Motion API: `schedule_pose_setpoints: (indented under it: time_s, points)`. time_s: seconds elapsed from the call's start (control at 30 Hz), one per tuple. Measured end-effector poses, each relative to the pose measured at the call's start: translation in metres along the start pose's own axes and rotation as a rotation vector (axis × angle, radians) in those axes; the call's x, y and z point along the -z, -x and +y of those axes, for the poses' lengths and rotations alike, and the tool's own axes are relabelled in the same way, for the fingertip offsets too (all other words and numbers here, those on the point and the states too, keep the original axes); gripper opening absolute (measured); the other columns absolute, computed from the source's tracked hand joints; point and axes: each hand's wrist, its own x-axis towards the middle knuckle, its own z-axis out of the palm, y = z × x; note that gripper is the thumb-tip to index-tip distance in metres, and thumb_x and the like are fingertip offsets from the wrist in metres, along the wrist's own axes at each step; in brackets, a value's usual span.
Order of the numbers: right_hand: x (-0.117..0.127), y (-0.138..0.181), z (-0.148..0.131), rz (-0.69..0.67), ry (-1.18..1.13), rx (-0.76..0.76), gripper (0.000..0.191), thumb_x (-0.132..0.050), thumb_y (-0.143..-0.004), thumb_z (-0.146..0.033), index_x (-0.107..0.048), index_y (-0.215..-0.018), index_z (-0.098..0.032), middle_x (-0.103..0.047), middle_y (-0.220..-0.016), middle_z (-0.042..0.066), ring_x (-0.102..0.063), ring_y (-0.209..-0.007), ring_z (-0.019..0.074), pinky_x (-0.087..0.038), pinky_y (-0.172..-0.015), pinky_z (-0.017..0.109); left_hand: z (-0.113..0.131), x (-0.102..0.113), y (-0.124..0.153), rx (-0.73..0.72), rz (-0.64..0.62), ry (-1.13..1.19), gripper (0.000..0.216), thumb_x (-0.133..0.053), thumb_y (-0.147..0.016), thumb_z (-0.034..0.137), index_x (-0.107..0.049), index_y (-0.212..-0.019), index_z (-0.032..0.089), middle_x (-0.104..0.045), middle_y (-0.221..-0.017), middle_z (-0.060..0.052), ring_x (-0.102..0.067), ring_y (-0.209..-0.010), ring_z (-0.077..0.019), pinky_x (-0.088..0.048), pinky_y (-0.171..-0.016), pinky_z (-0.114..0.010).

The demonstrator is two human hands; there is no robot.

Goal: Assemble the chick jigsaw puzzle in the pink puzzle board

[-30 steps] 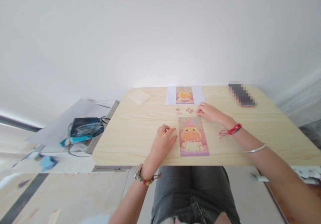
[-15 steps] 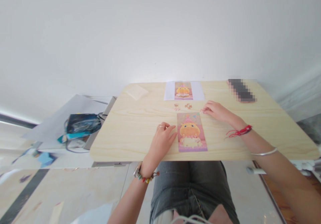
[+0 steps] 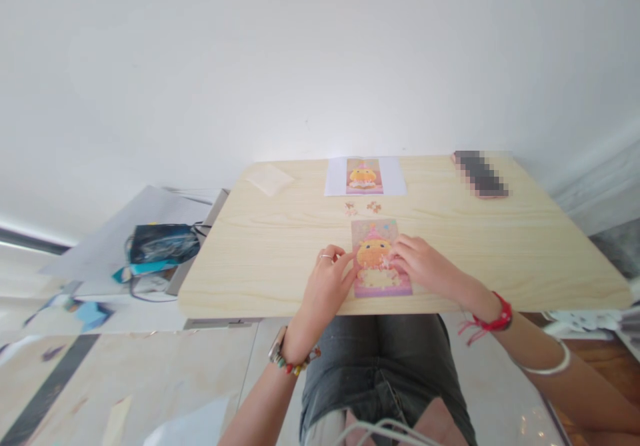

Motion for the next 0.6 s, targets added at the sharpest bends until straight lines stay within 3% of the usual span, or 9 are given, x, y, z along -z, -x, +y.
schedule_pose_setpoints:
  time_s: [0.27,0.6]
  points:
    - [-0.028,-0.002,-0.027,0.010,0.175,0.034,0.019,-0.041,-0.086,-0.017,-0.053,-0.071,-0.016,-0.053,-0.072,0.005,-0.048,-0.073,0.0179,-0.037,-0.072,0.033,0.001,-0.002,0.006,-0.011,-0.019,-0.003,0.019,-0.053,-0.077,0.020,-0.059,-0.095,0.019,-0.049,-0.088,-0.005,-0.049,-0.082,-0.0167,-0.047,-0.075,-0.033]
    - [-0.033,-0.004,-0.034,0.015,0.211,-0.013,0.020,-0.040,-0.085,-0.016,-0.053,-0.070,-0.016,-0.051,-0.071,0.005,-0.047,-0.071,0.0183,-0.037,-0.076,0.036,0.008,-0.004,0.008,-0.025,-0.058,0.029,0.017,-0.050,-0.078,0.016,-0.060,-0.092,0.019,-0.050,-0.087,-0.007,-0.048,-0.082,-0.0173,-0.047,-0.074,-0.034]
